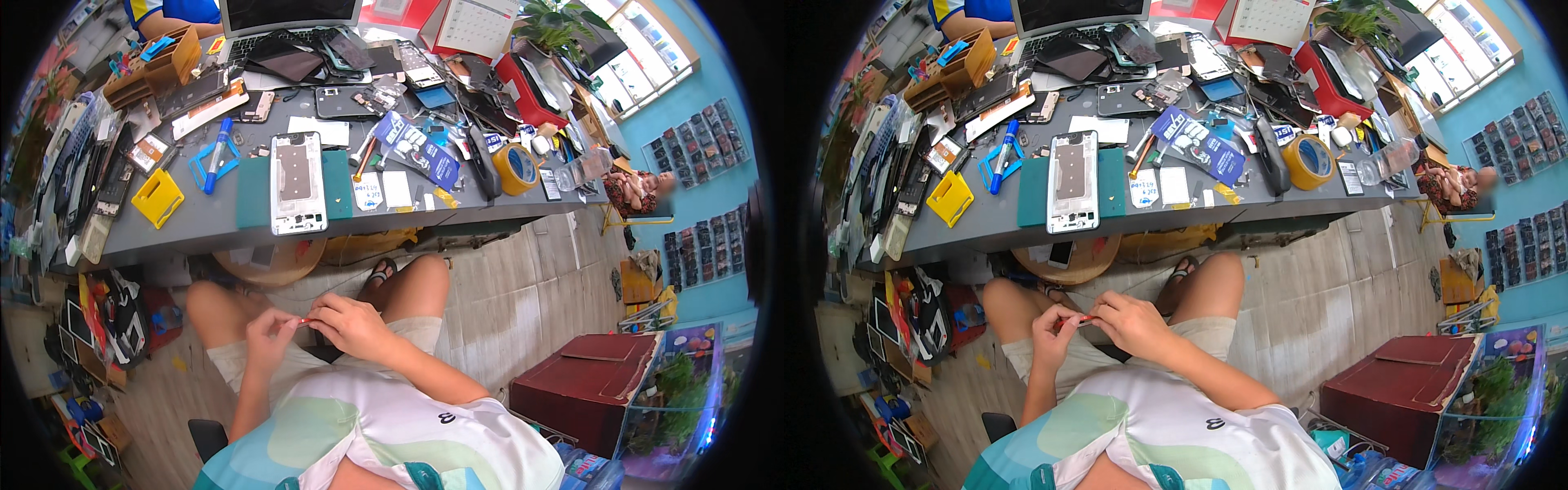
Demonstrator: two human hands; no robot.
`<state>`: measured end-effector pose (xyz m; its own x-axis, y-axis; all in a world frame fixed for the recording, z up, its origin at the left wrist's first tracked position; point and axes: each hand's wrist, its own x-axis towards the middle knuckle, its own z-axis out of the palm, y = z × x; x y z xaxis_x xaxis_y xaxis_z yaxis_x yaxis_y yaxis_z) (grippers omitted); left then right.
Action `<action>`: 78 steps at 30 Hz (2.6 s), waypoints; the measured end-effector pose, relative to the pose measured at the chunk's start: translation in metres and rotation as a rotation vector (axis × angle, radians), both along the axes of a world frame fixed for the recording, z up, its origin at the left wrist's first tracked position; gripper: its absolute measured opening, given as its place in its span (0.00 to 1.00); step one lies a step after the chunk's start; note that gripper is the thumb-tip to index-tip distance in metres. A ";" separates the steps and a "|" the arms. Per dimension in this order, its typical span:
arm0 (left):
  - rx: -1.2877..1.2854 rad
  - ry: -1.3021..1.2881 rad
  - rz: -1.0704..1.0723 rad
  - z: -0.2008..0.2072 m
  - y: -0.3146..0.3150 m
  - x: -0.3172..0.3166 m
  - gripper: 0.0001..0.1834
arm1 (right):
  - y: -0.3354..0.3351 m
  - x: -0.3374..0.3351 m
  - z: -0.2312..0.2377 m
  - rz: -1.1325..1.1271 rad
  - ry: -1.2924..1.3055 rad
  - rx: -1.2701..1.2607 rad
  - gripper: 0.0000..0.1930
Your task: The person applies red adhesive tape to the edges of a disassembled smartphone chassis. They repeatedly tear small pieces of tape and press them along the frame, handling the phone and tape roll throughout.
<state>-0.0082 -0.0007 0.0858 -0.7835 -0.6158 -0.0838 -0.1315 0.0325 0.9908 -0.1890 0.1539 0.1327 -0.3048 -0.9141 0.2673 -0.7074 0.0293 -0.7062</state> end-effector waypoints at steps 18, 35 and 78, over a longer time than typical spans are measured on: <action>-0.199 0.029 -0.018 0.015 0.005 -0.008 0.04 | -0.002 0.003 0.000 0.018 0.142 -0.019 0.07; -0.263 -0.002 -0.008 0.017 0.007 -0.009 0.04 | -0.002 0.010 -0.004 0.015 0.264 0.000 0.07; -0.265 -0.045 -0.042 0.011 0.009 -0.005 0.06 | 0.000 0.007 -0.010 0.013 0.176 0.016 0.06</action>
